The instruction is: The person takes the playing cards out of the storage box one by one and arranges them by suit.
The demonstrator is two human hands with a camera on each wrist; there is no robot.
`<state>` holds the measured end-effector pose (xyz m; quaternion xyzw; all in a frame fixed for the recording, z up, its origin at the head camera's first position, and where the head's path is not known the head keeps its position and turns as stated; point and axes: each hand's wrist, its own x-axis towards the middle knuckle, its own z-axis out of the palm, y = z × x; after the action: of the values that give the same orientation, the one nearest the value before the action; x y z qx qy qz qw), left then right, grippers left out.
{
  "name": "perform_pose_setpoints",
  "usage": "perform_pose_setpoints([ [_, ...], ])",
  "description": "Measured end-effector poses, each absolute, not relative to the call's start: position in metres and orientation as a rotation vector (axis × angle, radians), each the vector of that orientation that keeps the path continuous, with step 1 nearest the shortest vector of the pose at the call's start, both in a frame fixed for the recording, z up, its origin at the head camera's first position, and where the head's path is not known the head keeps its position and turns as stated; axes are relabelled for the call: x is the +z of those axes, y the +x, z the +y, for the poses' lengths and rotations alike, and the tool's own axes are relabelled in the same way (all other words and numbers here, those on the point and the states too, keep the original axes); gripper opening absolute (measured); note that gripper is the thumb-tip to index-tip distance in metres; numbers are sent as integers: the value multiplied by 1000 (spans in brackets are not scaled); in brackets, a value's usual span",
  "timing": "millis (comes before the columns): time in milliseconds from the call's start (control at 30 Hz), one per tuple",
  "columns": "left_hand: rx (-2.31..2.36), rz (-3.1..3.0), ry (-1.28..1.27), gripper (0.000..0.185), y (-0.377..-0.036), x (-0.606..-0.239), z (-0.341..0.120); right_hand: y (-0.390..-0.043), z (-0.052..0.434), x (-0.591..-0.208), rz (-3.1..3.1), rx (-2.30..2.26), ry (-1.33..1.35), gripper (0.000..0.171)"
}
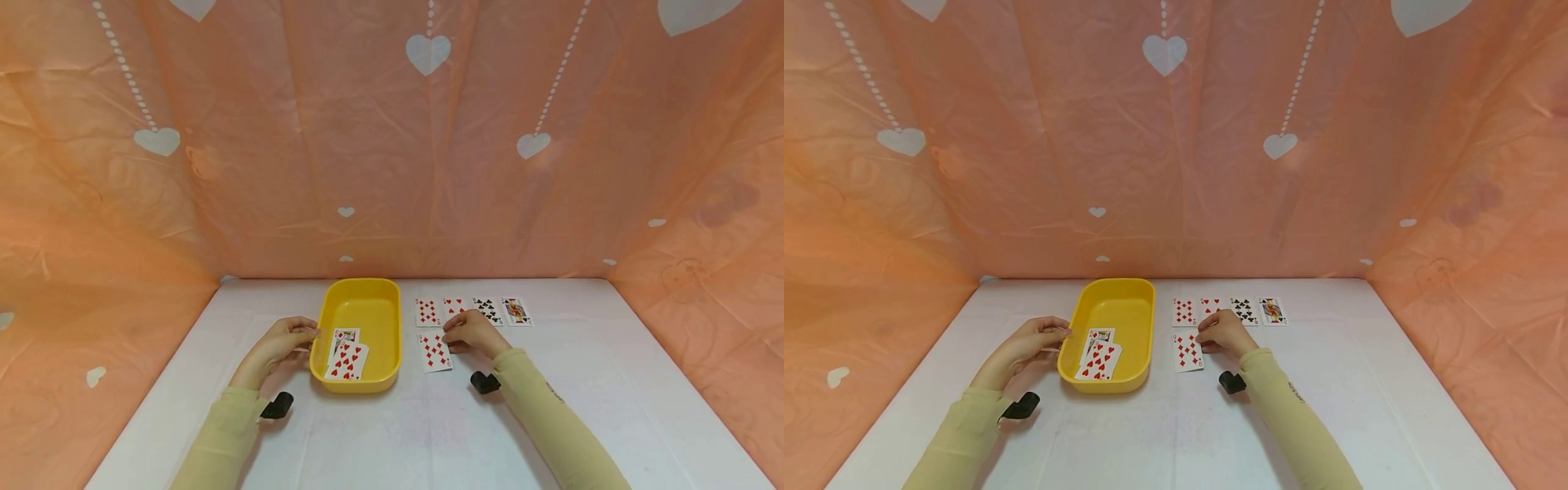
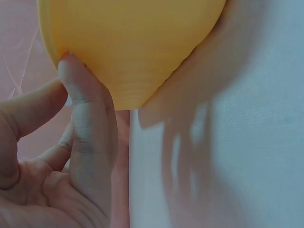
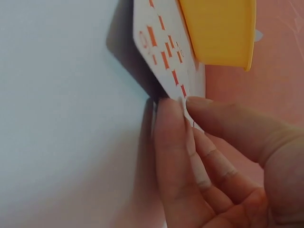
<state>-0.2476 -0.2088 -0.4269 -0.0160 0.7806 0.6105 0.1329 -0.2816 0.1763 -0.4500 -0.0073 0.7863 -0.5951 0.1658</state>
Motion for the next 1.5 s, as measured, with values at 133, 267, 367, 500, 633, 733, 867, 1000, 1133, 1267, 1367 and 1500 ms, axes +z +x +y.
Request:
perform_pose_setpoints([
  [133, 1776, 2256, -45, 34, -247, -426, -209, -281, 177, -448, 2238, -1698, 2, 24],
  [267, 1773, 2267, -50, 33, -248, -427, -210, -280, 177, -445, 2231, -1692, 5, 23],
  [367, 1766, 2284, -60, 33, -249, -429, -211, -280, 177, -440, 2259, -1666, 0, 24],
  [500, 1772, 2273, -74, 33, -251, -431, -211, -282, 178, -429, 2321, -1620, -60, 27],
  [633, 1778, 2261, -74, 34, -250, -430, -212, -286, 178, -414, 2288, -1643, -203, 33],
  [733, 1769, 2279, -64, 35, -250, -430, -212, -288, 176, -400, 2209, -1691, -293, 34],
  [867, 1763, 2292, -55, 34, -250, -430, -213, -291, 165, -383, 2157, -1707, -387, 31],
  [1000, 1777, 2264, -65, 33, -249, -429, -212, -293, 151, -367, 2156, -1668, -460, 32],
  [1133, 1787, 2239, -81, 33, -248, -428, -211, -296, 132, -354, 2133, -1649, -494, 34],
  [1267, 1780, 2246, -83, 33, -248, -428, -211, -301, 113, -346, 2112, -1642, -509, 37],
  [1367, 1762, 2269, -70, 34, -249, -428, -211, -305, 97, -346, 2060, -1658, -501, 36],
  [1500, 1743, 2295, -57, 35, -249, -428, -211, -308, 77, -351, 1976, -1673, -491, 36],
])
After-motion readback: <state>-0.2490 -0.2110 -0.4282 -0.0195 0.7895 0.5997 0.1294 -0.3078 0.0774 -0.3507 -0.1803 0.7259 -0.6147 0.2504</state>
